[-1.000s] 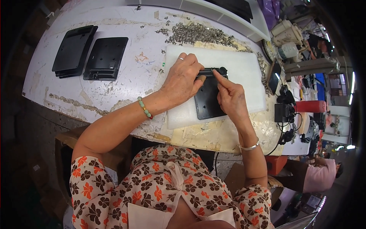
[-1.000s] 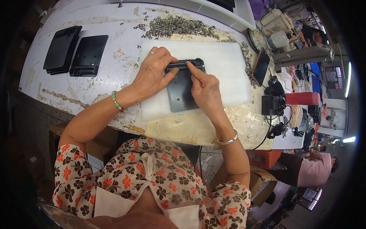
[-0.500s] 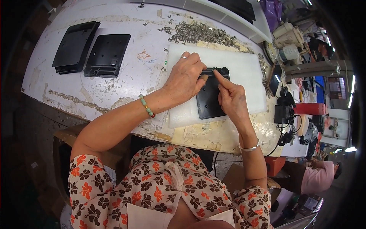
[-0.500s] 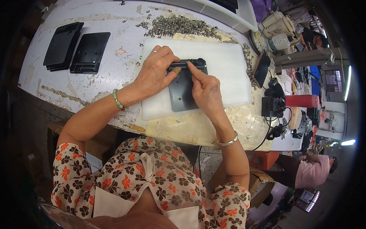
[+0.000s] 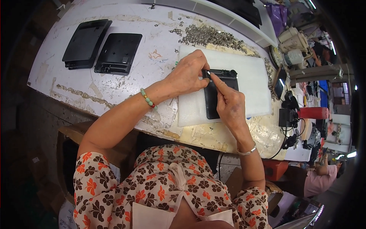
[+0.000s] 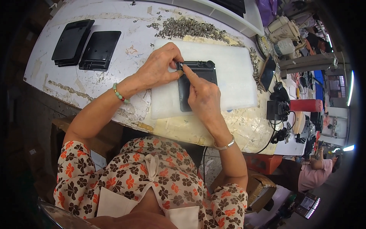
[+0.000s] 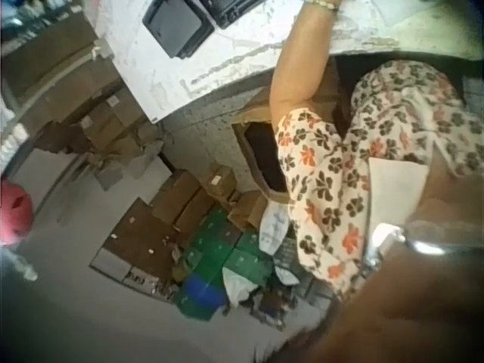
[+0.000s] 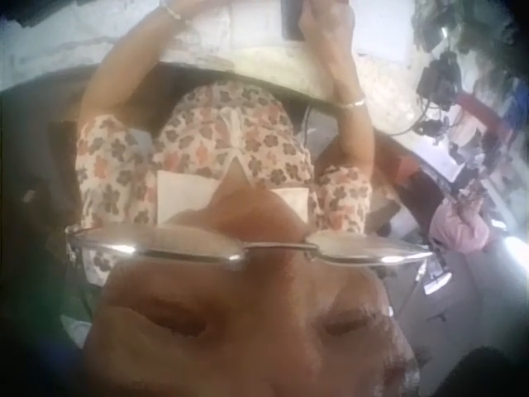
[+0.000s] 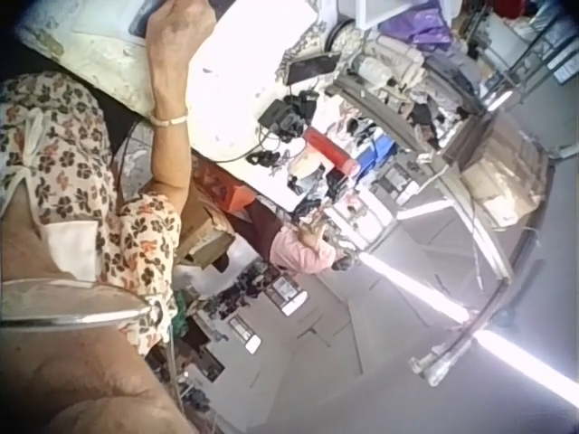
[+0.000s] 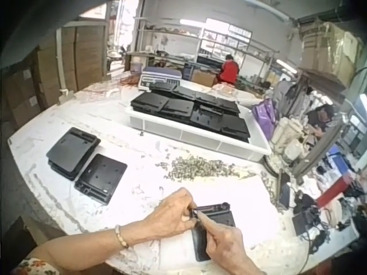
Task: The person installs metal contact pieces into a plastic housing using a pointed tool and their fingers, then receives a leaf-wrapped food item and unwraps it by hand.
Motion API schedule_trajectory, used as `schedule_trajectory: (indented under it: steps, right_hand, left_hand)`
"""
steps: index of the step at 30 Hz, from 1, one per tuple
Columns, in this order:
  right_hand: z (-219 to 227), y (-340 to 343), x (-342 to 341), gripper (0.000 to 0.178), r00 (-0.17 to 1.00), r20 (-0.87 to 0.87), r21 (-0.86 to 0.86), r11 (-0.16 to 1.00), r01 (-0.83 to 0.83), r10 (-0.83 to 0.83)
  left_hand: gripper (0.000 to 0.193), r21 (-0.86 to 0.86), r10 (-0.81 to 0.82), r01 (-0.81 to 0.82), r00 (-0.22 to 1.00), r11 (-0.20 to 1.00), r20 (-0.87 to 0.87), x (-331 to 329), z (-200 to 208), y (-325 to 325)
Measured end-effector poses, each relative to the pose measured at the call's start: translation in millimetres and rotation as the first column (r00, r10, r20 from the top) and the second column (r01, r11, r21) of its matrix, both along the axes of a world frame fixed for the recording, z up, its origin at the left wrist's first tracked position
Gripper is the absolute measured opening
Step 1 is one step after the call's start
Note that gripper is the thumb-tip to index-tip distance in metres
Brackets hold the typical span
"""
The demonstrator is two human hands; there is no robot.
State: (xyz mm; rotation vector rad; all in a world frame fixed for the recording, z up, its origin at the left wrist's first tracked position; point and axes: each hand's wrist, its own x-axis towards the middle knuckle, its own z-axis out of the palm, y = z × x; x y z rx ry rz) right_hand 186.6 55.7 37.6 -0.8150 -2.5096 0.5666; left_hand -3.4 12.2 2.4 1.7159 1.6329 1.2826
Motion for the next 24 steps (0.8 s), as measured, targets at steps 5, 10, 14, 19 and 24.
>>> schedule_trajectory:
  steps: [5,10,14,19,24]
  right_hand:
    - [-8,2,-2,0.053,0.999,0.041,0.011,1.0,0.002,-0.003]
    - [-8,4,-2,0.051,0.999,0.049,0.025,0.999,-0.024,0.023]
    - [1,7,-3,0.049,0.99,0.138,-0.112,0.993,0.025,-0.009]
    - [-7,16,-2,0.054,1.0,0.006,-0.206,0.978,-0.029,0.03]
    - [-9,17,1,0.054,0.997,-0.049,-0.202,0.976,-0.075,0.067]
  left_hand:
    - [0.025,0.025,-0.009,0.009,1.0,1.0,0.001,-3,-4,0]
    - [0.024,0.042,0.001,0.001,1.0,0.999,-0.028,-1,-4,-1]
    - [0.025,0.034,-0.009,0.01,1.0,0.999,-0.03,-2,-2,-1]
    - [0.025,0.002,-0.02,0.02,1.0,1.0,0.022,-3,-1,-3]
    - [0.024,0.013,-0.032,0.032,0.999,0.999,0.032,-2,0,-3]
